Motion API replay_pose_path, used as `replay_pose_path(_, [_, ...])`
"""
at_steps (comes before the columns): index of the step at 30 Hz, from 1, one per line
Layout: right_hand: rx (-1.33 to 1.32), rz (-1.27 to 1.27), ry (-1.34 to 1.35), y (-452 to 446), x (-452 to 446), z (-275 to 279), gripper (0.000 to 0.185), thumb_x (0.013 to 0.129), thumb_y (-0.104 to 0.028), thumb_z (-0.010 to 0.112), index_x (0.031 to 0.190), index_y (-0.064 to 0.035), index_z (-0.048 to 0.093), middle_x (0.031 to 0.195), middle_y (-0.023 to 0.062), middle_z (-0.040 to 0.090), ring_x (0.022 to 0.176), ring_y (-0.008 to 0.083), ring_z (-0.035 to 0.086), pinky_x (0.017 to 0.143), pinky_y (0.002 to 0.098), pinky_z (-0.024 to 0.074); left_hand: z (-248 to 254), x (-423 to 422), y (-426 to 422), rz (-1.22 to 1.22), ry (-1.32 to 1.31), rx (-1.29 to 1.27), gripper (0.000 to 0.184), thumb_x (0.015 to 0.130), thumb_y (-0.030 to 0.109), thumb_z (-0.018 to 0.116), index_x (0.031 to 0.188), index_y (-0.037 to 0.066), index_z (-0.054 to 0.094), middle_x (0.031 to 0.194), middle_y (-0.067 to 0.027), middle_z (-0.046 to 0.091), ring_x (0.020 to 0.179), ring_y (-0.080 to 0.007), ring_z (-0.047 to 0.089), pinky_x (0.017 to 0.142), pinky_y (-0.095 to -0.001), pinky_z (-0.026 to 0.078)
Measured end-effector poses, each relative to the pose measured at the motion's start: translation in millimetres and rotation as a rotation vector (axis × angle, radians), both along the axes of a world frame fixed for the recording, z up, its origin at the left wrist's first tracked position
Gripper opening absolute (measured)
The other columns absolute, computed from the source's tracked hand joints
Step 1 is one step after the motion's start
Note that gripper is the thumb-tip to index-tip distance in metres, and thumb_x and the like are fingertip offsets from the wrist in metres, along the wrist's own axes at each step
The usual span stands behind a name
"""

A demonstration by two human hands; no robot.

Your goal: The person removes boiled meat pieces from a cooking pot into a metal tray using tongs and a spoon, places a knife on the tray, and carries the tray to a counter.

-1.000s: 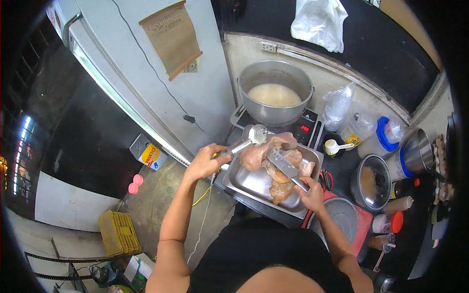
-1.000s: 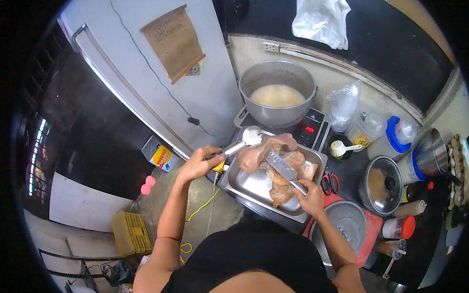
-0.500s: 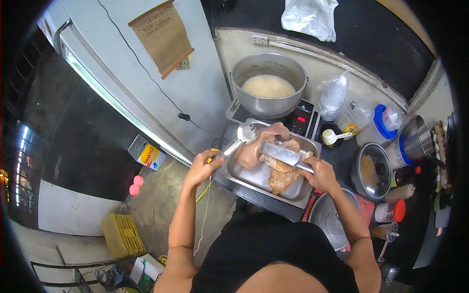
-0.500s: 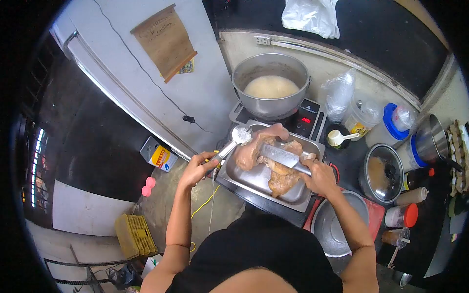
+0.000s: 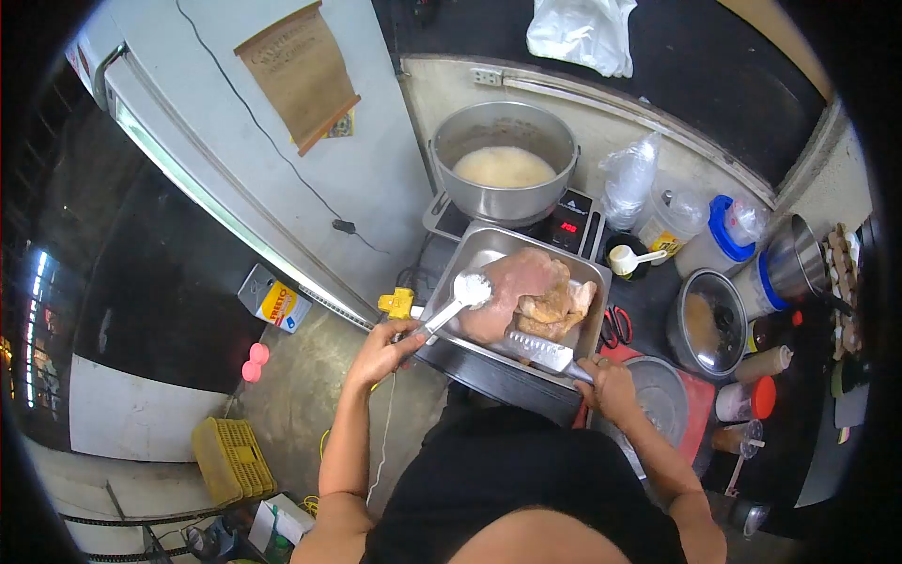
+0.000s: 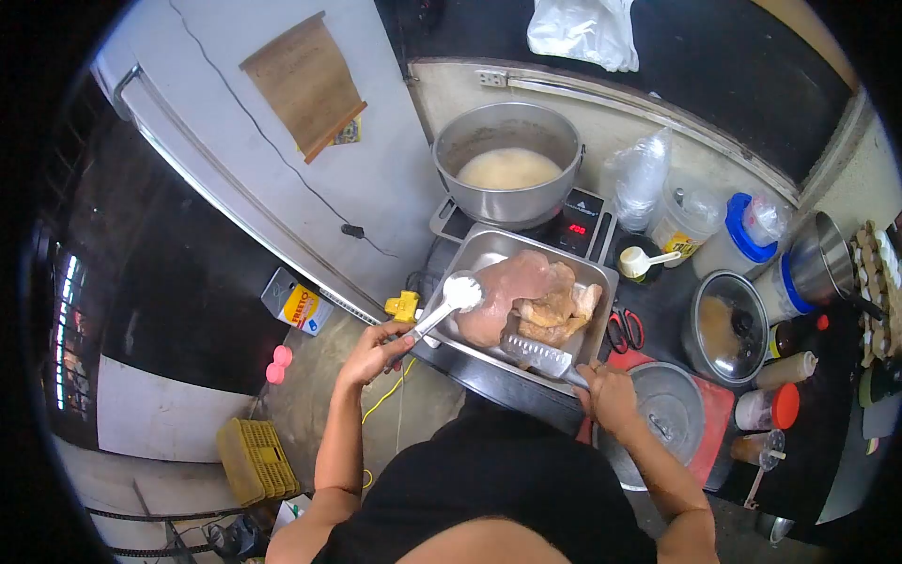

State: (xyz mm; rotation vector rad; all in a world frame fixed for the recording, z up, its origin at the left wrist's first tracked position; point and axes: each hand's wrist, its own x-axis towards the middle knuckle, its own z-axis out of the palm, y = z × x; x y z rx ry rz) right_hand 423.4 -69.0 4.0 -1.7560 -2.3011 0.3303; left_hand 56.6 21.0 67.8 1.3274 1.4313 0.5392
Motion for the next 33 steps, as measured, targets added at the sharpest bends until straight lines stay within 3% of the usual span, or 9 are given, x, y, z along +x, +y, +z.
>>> replay_pose_path(4, [-0.022,0.04,-0.035,-3,0,-7,0.031,0.069,-0.022,0.067,0.095,-0.0074,0.057,0.087,0.0104,0.057,0.081,0.0261,0.057,0.07,0.0363,0.0467,-3,4,-2,-0.048,-0.031,0.006,0.034,0.081,0.023,0.062,0.106,0.0,0.06,0.065,0.0003,0.053,0.048,-0.0076,0.048,0.041,-0.0211,0.033])
replay_pose_path(7, [-0.011,0.048,-0.031,-5,-3,-7,0.031,0.069,-0.023,0.067,0.095,-0.0071,0.058,0.088,0.0095,0.057,0.084,0.0249,0.057,0.073,0.0348,0.0457,3,5,-2,-0.064,-0.019,-0.017,0.036,0.08,0.023,0.063,0.107,0.0,0.059,0.067,-0.0003,0.053,0.05,-0.0075,0.049,0.041,-0.0209,0.033])
replay_pose_path(17, [0.022,-0.035,-0.001,-12,-3,-7,0.031,0.069,-0.023,0.067,0.094,-0.0068,0.057,0.088,0.0099,0.058,0.082,0.0254,0.057,0.071,0.0357,0.0456,-11,28,46,0.01,0.105,0.087,0.042,0.08,0.028,0.06,0.11,-0.001,0.057,0.078,-0.0055,0.06,0.057,-0.0108,0.054,0.047,-0.024,0.04])
replay_pose_path(18, [-0.01,-0.059,-0.015,-14,-4,-7,0.032,0.069,-0.023,0.067,0.094,-0.007,0.057,0.087,0.0099,0.058,0.082,0.0254,0.058,0.071,0.0358,0.0457,-44,23,63,-0.06,0.133,0.23,0.05,0.078,0.033,0.06,0.111,-0.005,0.055,0.089,-0.0162,0.06,0.077,-0.0259,0.06,0.061,-0.0337,0.047])
replay_pose_path(21, [-0.041,-0.106,-0.07,-19,-10,-2,0.031,0.069,-0.023,0.067,0.094,-0.0075,0.056,0.087,0.0098,0.058,0.082,0.0252,0.058,0.071,0.0356,0.0461,-67,35,79,-0.109,0.526,0.448,0.053,0.078,0.039,0.058,0.11,-0.004,0.056,0.101,-0.0244,0.058,0.094,-0.0372,0.056,0.079,-0.0418,0.044])
replay_pose_path(22, [-0.052,-0.13,-0.067,-21,-13,0,0.032,0.069,-0.023,0.067,0.094,-0.0074,0.056,0.088,0.0097,0.058,0.083,0.0254,0.058,0.071,0.0357,0.0461,-68,35,89,-0.204,0.447,0.264,0.054,0.078,0.042,0.057,0.108,-0.002,0.058,0.111,-0.0282,0.052,0.102,-0.0405,0.051,0.087,-0.0437,0.039])
replay_pose_path(27, [-0.083,-0.261,-0.022,-40,-24,16,0.038,0.066,-0.025,0.069,0.099,-0.0065,0.059,0.091,0.0104,0.059,0.085,0.0278,0.058,0.072,0.0374,0.0467,-84,36,88,-0.264,0.421,0.407,0.049,0.074,0.035,0.061,0.104,-0.003,0.059,0.102,-0.0267,0.055,0.101,-0.0402,0.049,0.088,-0.0423,0.04])
replay_pose_path(33, [-0.227,-0.539,0.231,-68,-17,75,0.032,0.064,-0.021,0.069,0.089,-0.0008,0.065,0.081,0.0152,0.063,0.079,0.0342,0.059,0.07,0.0398,0.0465,-76,35,91,-0.352,0.446,0.496,0.04,0.068,0.023,0.066,0.097,-0.004,0.06,0.097,-0.0261,0.056,0.1,-0.0397,0.049,0.087,-0.0433,0.04])
